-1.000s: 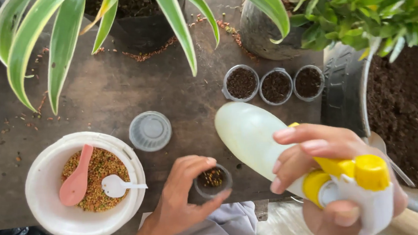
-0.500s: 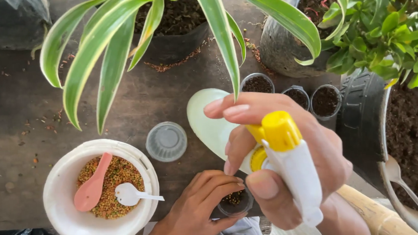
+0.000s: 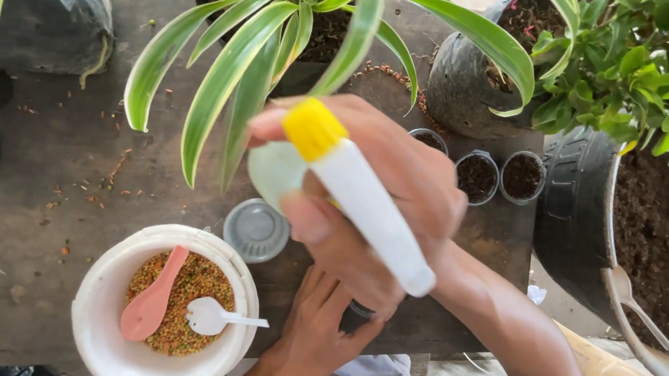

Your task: The person sprays water from a bottle onto seeds placed in small plastic cups. They then use a spoon to scoop soil from a large metal pot and fill the cups, covering the seeds.

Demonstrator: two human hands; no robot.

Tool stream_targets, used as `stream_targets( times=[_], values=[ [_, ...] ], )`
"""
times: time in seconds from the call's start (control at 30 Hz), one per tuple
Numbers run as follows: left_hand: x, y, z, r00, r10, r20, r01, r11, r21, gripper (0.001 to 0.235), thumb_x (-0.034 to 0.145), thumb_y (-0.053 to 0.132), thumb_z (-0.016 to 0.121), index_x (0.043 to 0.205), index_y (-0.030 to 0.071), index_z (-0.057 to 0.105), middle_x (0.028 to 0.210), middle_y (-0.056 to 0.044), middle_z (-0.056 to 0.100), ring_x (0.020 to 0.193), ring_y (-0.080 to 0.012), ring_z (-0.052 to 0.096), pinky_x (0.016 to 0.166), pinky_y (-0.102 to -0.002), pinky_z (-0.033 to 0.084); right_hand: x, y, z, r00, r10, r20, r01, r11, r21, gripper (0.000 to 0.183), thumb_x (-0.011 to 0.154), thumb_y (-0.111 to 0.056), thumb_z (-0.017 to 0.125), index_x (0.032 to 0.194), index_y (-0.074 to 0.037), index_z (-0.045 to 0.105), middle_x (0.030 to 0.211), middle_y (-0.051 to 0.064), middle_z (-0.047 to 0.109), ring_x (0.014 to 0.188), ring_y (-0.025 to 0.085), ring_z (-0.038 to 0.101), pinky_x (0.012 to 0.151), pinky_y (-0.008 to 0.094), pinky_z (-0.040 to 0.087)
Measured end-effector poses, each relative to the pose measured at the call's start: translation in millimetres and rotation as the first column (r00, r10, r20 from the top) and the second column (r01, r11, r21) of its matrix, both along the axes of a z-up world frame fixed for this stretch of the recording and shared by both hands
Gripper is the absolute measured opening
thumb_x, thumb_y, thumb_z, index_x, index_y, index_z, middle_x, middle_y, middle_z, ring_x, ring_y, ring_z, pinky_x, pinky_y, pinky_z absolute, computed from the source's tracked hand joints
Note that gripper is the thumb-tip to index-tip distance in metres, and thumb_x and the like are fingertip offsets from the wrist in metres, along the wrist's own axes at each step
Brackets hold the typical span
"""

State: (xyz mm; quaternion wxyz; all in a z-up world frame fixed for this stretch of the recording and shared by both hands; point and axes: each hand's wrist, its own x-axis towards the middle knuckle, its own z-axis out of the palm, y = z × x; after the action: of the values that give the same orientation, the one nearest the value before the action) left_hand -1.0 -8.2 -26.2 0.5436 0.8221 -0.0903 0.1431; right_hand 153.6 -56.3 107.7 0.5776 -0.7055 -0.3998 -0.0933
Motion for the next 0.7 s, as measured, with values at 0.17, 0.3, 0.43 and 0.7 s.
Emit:
stream_targets(
  times=[0.17, 0.3, 0.43, 0.7],
  values=[
    [4, 1, 14, 0.999, 0.018, -0.049, -0.018, 1.0, -0.01, 0.037, 0.091, 0.021, 0.078, 0.121, 0.004, 0.064, 0.111, -0.013, 0.068, 0.106, -0.0322, 0.066, 0.094, -0.04, 0.052, 1, 22, 3, 0.993, 0.106, -0.053, -0.104, 0.994, 0.043, 0.026, 0.109, -0.013, 0.055, 0.127, 0.006, 0.058, 0.123, 0.019, 0.071, 0.113, 0.035, 0.08, 0.106, 0.042, 0.067],
    [8, -1, 22, 0.996, -0.016, -0.083, 0.013, 0.999, -0.042, 0.029, 0.095, 0.017, 0.073, 0.117, 0.002, 0.062, 0.111, -0.011, 0.063, 0.103, -0.0281, 0.062, 0.092, -0.037, 0.049, 1, 27, -5, 0.992, 0.115, -0.054, -0.112, 0.992, 0.059, 0.025, 0.113, -0.014, 0.056, 0.134, 0.001, 0.057, 0.131, 0.013, 0.07, 0.115, 0.031, 0.077, 0.111, 0.04, 0.064],
    [3, -3, 16, 0.999, -0.007, -0.053, 0.005, 0.999, -0.034, 0.039, 0.092, 0.015, 0.074, 0.124, 0.0, 0.058, 0.122, -0.015, 0.061, 0.116, -0.0337, 0.058, 0.105, -0.043, 0.048, 0, 29, -15, 0.995, 0.093, 0.027, -0.095, 0.992, 0.078, 0.026, 0.115, -0.013, 0.056, 0.139, 0.0, 0.055, 0.137, 0.012, 0.068, 0.127, 0.033, 0.076, 0.122, 0.043, 0.062],
    [-8, -8, 8, 0.999, 0.037, -0.027, -0.038, 0.999, -0.036, 0.063, 0.084, 0.014, 0.084, 0.136, 0.001, 0.052, 0.138, -0.018, 0.057, 0.126, -0.032, 0.056, 0.093, -0.037, 0.056, -10, 34, -19, 0.998, -0.042, 0.055, 0.031, 0.983, 0.182, 0.026, 0.114, -0.023, 0.055, 0.135, -0.007, 0.057, 0.128, 0.008, 0.068, 0.118, 0.026, 0.072, 0.111, 0.038, 0.058]
  ],
)
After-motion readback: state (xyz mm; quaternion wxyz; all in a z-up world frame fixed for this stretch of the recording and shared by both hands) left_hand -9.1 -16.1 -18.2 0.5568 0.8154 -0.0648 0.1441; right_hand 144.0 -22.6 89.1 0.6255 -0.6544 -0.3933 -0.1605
